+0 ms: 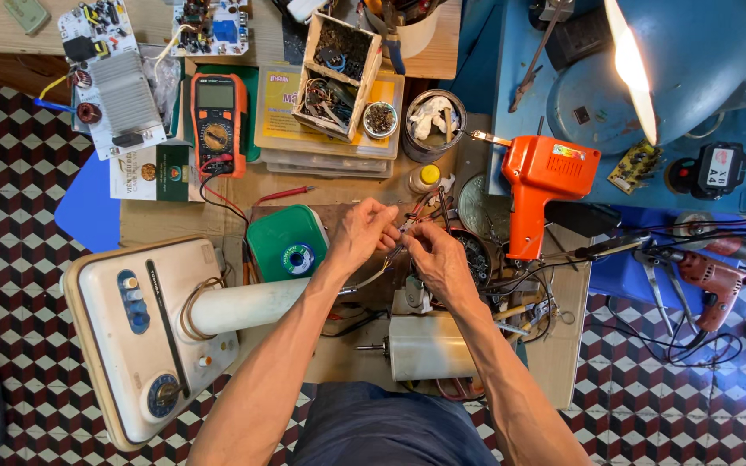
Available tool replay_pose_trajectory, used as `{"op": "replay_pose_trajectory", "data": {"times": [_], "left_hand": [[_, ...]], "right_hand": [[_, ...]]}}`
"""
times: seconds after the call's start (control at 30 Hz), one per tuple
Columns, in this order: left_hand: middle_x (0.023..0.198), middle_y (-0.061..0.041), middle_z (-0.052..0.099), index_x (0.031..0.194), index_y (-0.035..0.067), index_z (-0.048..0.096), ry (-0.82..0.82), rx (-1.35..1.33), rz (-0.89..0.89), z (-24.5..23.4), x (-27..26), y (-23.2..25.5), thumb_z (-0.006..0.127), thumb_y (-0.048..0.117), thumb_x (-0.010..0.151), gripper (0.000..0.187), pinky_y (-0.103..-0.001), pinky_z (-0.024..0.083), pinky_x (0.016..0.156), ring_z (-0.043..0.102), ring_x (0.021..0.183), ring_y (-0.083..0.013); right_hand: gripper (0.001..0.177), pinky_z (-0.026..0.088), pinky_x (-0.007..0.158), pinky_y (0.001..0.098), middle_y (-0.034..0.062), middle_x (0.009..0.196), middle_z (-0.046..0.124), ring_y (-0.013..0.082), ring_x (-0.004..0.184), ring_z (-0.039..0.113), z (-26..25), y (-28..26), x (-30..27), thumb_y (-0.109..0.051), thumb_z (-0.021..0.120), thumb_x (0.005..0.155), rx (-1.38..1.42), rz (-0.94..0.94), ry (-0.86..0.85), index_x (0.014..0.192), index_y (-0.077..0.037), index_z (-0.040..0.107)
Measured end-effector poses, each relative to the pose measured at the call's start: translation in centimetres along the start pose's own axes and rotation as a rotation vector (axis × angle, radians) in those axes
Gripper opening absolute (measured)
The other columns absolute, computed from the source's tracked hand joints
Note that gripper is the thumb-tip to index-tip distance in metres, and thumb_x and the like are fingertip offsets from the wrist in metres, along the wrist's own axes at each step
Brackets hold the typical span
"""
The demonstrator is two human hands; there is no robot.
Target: The person works on a small electronic component at a cluttered workbench. They use a heat gun to apply heat to the component and then manipulate wires and small parts with their hands. The task involves repeated handling of the same small area.
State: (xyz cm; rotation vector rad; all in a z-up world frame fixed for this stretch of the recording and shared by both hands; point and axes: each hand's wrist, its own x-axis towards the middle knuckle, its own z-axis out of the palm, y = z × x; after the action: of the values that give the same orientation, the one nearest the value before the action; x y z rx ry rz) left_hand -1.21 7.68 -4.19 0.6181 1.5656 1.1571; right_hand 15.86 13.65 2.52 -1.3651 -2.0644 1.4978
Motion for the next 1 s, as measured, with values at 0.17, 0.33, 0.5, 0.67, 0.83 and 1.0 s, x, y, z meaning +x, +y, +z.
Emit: {"op": "replay_pose_trajectory", "data": {"times": [0.17,0.33,0.5,0.67,0.83,1.0], "left_hand": [[0.084,-0.011,0.077,0.115,-0.001,0.062,0.096,-0.135,-0.069,0.2,0.6,-0.8,0.052,0.043,0.103,0.047,-0.031,0.057,0.063,0.071,0.071,-0.0176],[0.104,-0.013,0.078,0.121,-0.001,0.071,0.022,0.003,0.104,2.2,-1.7,-1.7,0.063,0.037,0.098,0.046,-0.032,0.055,0.086,0.072,0.099,-0.0173],[0.099,-0.016,0.079,0.116,0.008,0.076,0.041,0.303,0.126,3.3,-2.5,0.1,0.065,0.035,0.094,0.036,-0.033,0.057,0.077,0.077,0.088,-0.0186],[0.099,-0.015,0.078,0.108,0.01,0.078,0.064,0.373,0.219,3.6,-3.2,1.6,0.07,0.029,0.091,0.027,-0.036,0.058,0.074,0.078,0.084,-0.024],[0.101,-0.017,0.074,0.108,0.006,0.076,0.045,0.51,0.366,3.4,-4.3,2.3,0.07,0.015,0.09,0.021,-0.04,0.058,0.07,0.074,0.083,-0.033],[0.098,-0.016,0.072,0.105,0.007,0.076,-0.024,0.541,0.464,3.2,-4.5,3.6,0.07,0.014,0.091,0.017,-0.043,0.056,0.071,0.072,0.085,-0.036]], "right_hand": [[0.025,0.047,0.063,0.0266,0.0029,0.074,0.063,0.0101,0.068,0.055,0.9,0.5,-0.4,-0.025,0.067,0.097,0.158,0.025,0.081,0.1,0.0,0.069],[0.025,0.04,0.06,0.0233,-0.0035,0.078,0.063,0.0057,0.068,0.049,1.1,1.6,-0.3,-0.025,0.069,0.097,0.361,0.137,0.078,0.097,0.001,0.072],[0.024,0.044,0.064,0.0229,-0.0006,0.084,0.069,0.0061,0.071,0.054,0.4,1.8,-0.7,-0.022,0.069,0.096,0.382,0.151,0.057,0.103,0.001,0.075],[0.024,0.057,0.077,0.0286,0.0066,0.105,0.073,0.0112,0.088,0.072,-0.9,0.5,-2.4,-0.015,0.064,0.095,0.29,0.026,0.104,0.116,-0.002,0.066],[0.035,0.053,0.075,0.039,0.0187,0.105,0.066,0.032,0.089,0.067,-2.8,-2.0,-4.0,-0.004,0.069,0.09,-0.332,-0.442,0.169,0.124,0.002,0.062],[0.021,0.054,0.077,0.0413,0.0144,0.096,0.065,0.0345,0.089,0.066,-4.5,-2.9,-2.9,-0.008,0.072,0.091,-0.504,-0.646,0.108,0.111,-0.003,0.067]]}}
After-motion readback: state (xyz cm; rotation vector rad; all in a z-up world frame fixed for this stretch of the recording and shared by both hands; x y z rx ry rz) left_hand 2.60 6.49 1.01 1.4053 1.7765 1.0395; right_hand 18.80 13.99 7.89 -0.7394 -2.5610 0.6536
